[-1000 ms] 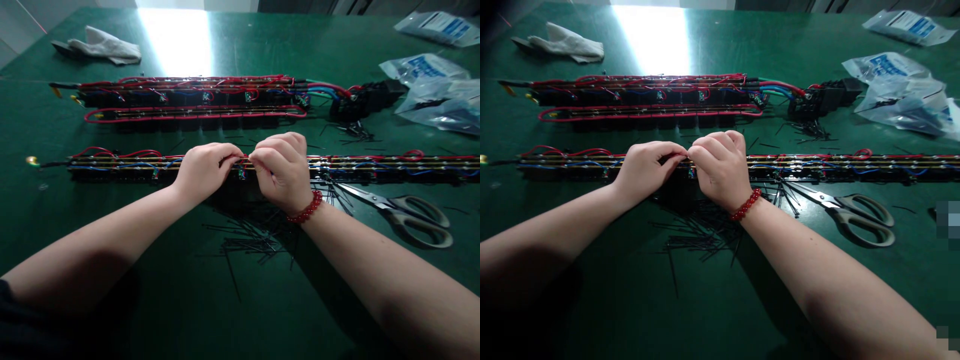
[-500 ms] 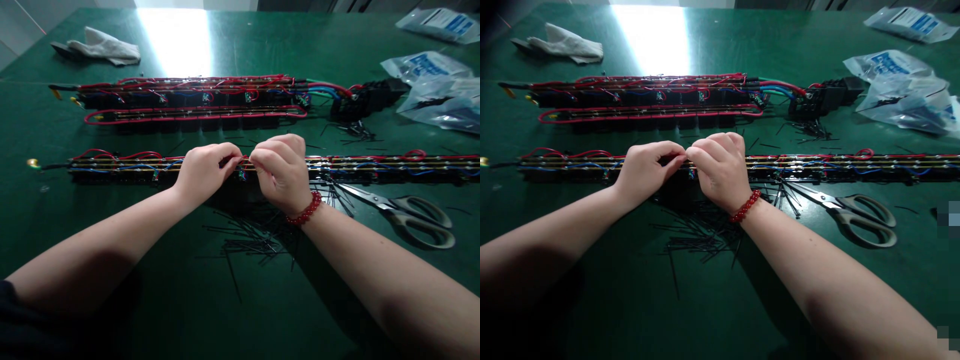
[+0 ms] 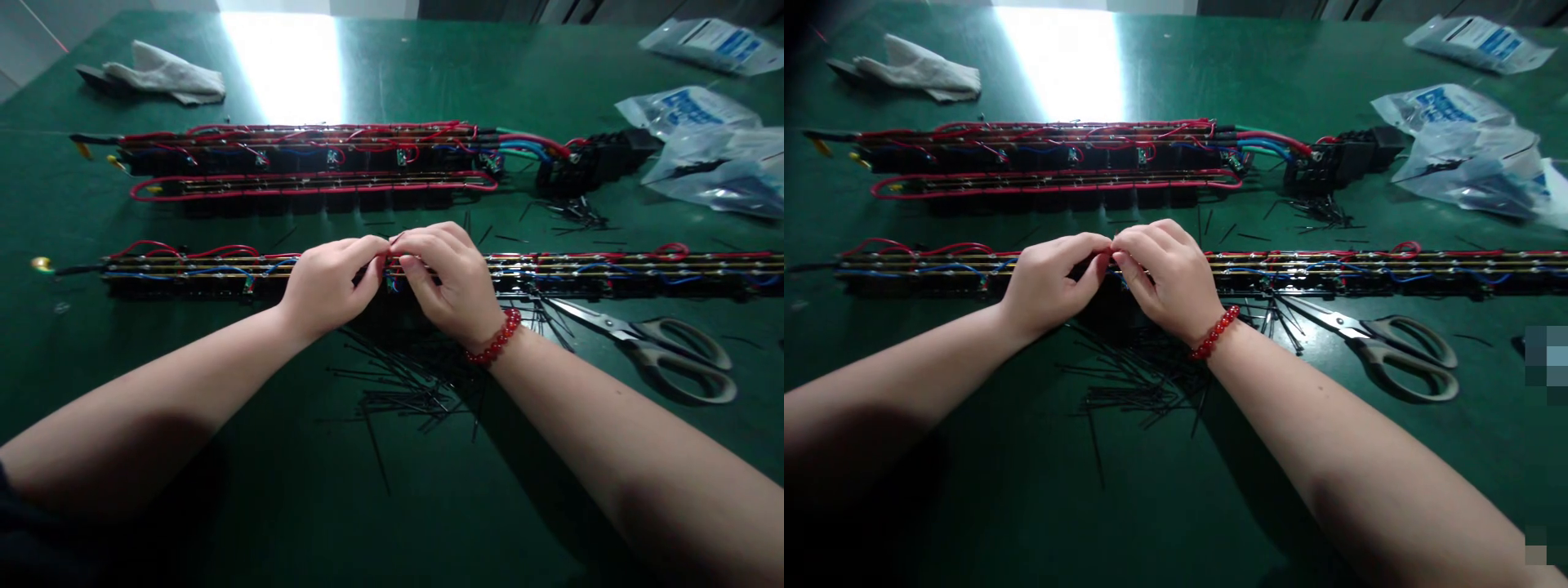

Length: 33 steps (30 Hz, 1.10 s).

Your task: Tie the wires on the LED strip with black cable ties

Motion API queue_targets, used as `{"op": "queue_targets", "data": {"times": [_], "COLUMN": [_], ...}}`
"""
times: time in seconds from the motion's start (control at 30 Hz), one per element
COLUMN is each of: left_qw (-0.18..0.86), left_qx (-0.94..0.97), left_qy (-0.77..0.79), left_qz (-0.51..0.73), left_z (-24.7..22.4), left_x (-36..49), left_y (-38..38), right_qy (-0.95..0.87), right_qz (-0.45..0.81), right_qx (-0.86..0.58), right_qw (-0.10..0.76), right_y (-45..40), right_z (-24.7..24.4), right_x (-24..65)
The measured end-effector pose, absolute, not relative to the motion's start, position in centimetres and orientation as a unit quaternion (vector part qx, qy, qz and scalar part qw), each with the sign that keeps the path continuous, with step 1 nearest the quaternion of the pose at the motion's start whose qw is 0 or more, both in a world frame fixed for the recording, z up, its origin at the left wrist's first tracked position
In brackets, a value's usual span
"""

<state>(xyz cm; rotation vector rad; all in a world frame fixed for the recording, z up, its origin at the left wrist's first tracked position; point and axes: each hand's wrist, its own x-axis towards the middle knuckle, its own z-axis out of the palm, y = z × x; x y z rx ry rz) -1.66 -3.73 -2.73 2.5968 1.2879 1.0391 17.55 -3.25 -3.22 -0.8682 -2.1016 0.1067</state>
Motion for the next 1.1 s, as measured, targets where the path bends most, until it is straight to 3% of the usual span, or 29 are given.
{"op": "queue_targets", "data": {"times": [0.27,0.5,0.9,1.1], "left_qw": [0.054,0.035,-0.004,-0.004], "left_qx": [0.832,0.851,0.853,0.856], "left_qy": [0.456,0.442,0.433,0.429], "left_qz": [0.313,0.28,0.29,0.29], "left_z": [-2.2,-2.0,-2.6,-2.7], "left_x": [-1.5,-1.4,-1.4,-1.5], "left_y": [-3.6,-3.6,-3.6,-3.5], "right_qy": [-0.837,-0.951,-0.973,-0.969], "right_qz": [0.005,-0.011,0.041,0.045], "right_qx": [-0.325,-0.191,-0.207,-0.215], "right_qw": [0.44,0.244,0.098,0.111], "right_y": [-3.9,-5.0,-5.8,-5.9], "right_z": [-2.9,-2.2,-1.3,-1.8], "right_x": [17.6,16.8,16.0,15.8]}}
